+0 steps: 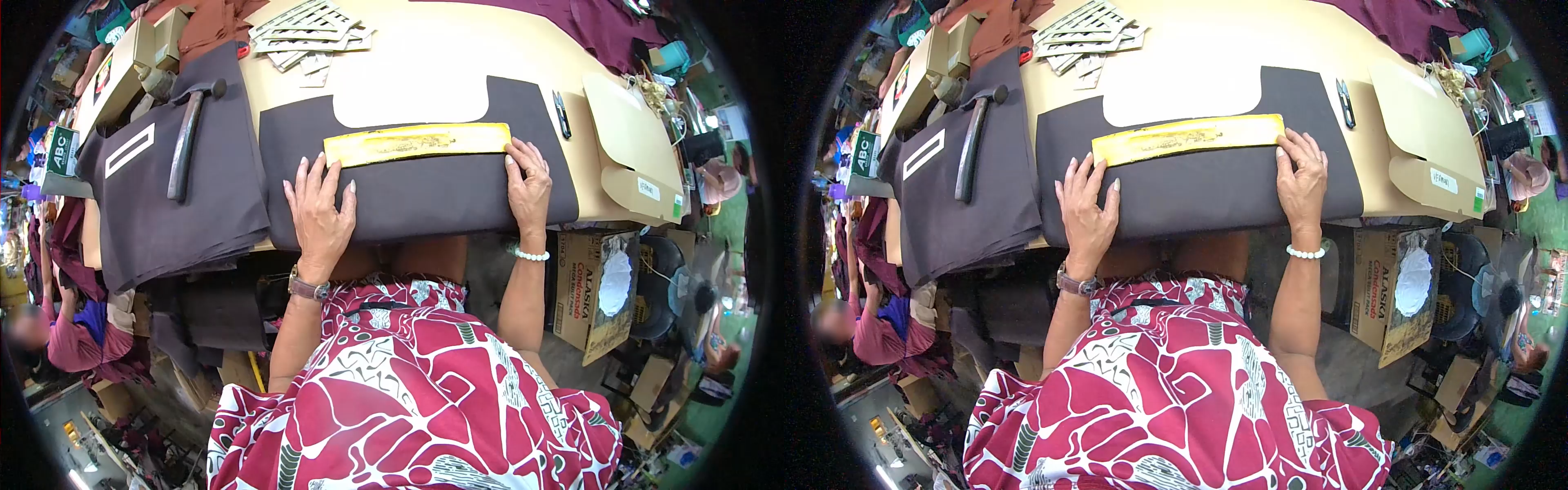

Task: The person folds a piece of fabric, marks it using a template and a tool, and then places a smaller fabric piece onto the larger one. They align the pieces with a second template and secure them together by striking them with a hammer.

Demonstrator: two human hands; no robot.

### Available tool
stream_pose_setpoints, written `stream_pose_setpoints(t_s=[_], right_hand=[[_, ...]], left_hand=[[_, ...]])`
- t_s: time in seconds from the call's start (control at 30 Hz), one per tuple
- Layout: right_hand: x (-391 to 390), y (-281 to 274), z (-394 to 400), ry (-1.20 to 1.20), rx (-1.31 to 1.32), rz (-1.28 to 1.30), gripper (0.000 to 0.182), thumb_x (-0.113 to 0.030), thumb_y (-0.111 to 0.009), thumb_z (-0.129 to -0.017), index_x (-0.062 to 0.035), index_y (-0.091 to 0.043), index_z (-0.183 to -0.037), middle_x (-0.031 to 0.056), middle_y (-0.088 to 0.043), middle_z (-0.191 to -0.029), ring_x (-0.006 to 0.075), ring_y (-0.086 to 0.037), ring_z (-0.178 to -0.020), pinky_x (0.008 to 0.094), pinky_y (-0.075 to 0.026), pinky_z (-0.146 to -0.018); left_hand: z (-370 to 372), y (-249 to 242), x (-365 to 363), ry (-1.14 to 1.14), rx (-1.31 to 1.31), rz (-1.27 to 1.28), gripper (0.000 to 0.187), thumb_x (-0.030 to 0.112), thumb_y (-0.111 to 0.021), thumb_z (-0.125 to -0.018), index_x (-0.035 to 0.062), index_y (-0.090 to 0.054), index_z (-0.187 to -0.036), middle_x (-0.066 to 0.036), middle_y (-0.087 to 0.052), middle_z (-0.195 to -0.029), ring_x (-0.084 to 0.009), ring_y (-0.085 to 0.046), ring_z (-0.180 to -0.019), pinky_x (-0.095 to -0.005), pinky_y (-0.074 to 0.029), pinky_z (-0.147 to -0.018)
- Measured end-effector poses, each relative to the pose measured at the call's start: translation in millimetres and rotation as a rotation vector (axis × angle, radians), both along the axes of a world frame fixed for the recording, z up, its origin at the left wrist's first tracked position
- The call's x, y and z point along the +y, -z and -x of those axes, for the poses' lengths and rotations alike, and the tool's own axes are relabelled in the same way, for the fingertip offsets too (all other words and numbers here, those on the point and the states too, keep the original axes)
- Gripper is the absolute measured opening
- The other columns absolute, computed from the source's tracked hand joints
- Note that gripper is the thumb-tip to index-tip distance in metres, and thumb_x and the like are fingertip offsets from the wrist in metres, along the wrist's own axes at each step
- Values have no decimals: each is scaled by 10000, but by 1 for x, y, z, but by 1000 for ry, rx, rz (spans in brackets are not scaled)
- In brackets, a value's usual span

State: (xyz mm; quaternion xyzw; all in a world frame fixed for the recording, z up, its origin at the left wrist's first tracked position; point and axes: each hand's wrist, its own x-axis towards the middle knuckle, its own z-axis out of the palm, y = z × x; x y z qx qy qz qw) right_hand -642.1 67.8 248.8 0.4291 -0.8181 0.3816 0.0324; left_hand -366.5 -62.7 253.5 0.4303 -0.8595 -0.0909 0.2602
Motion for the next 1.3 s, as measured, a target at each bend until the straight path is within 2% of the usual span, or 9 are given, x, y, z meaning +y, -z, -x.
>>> stream_pose_setpoints(t_s=[0.07,0.37,0.47,0.57,1.17,1.3], right_hand=[[0,0,0,1,11,-4,232,-106,-585,-855,-52,-673,-1063,94,-628,-1164,283,-497,-1192,384,-331,-1037],[0,0,0,0,38,-22,241,-109,-594,-849,-52,-670,-1070,96,-626,-1169,285,-497,-1193,387,-331,-1038],[0,-1,-2,3,29,-26,248,-105,-596,-846,-57,-666,-1080,93,-628,-1165,286,-497,-1192,385,-333,-1036],[0,1,0,-10,-25,23,234,-128,-579,-851,-50,-673,-1051,89,-626,-1162,298,-488,-1191,439,-277,-1064],[0,1,0,-19,15,-2,241,-129,-591,-836,-66,-677,-1053,77,-620,-1168,296,-479,-1191,429,-285,-1057],[0,2,0,-20,23,-9,242,-128,-592,-837,-69,-676,-1056,75,-616,-1174,297,-478,-1191,426,-290,-1053]], left_hand=[[0,1,0,9,12,29,379,202,-612,-836,52,-571,-1181,-119,-494,-1291,-348,-363,-1275,-596,-236,-1035],[0,0,0,3,4,17,383,197,-607,-835,54,-567,-1188,-125,-497,-1286,-346,-362,-1277,-594,-226,-1042],[0,0,0,-16,11,-14,399,211,-602,-849,81,-559,-1224,-117,-495,-1313,-330,-359,-1294,-562,-205,-1064],[0,-1,1,-12,24,-21,399,210,-606,-850,81,-559,-1225,-115,-502,-1307,-327,-366,-1290,-563,-209,-1061],[0,0,1,-17,5,-14,396,208,-612,-846,103,-563,-1225,-107,-496,-1304,-326,-366,-1289,-563,-219,-1058],[0,0,0,-1,16,7,390,197,-618,-830,65,-571,-1194,-132,-500,-1280,-340,-371,-1274,-575,-230,-1046]])
